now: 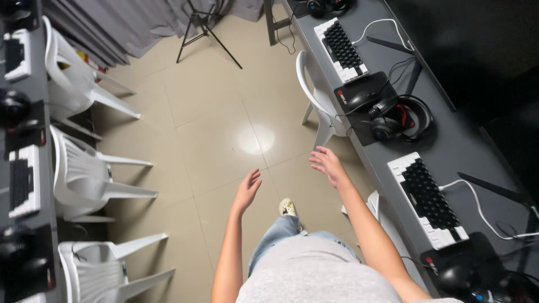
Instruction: The person repeatedly picks up white plastic chairs from a row of computer desks and stacks them against a wall. They lift each chair by hand, walk to the stacking area, and place it on top of the existing pile.
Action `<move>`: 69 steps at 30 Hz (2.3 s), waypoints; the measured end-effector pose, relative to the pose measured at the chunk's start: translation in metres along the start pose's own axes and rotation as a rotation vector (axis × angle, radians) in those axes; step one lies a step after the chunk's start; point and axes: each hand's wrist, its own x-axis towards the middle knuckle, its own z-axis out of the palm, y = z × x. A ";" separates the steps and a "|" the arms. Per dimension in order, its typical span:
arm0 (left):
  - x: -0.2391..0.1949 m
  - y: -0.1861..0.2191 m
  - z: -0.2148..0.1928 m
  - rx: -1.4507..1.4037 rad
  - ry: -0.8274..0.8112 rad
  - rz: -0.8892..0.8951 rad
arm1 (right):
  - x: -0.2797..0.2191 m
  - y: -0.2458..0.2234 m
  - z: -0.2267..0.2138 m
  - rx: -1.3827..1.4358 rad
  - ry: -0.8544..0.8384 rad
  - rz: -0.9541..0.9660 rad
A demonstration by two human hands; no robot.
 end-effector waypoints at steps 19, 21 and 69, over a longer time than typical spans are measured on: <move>0.483 0.087 0.065 0.046 -0.459 -0.109 | 0.273 0.092 -0.066 1.094 0.472 0.161; 0.518 0.079 0.072 -0.020 -0.448 -0.236 | 0.274 0.088 -0.050 1.080 0.506 0.195; 0.267 0.005 0.054 0.936 -2.513 0.423 | 0.068 0.162 0.305 1.133 1.622 -0.415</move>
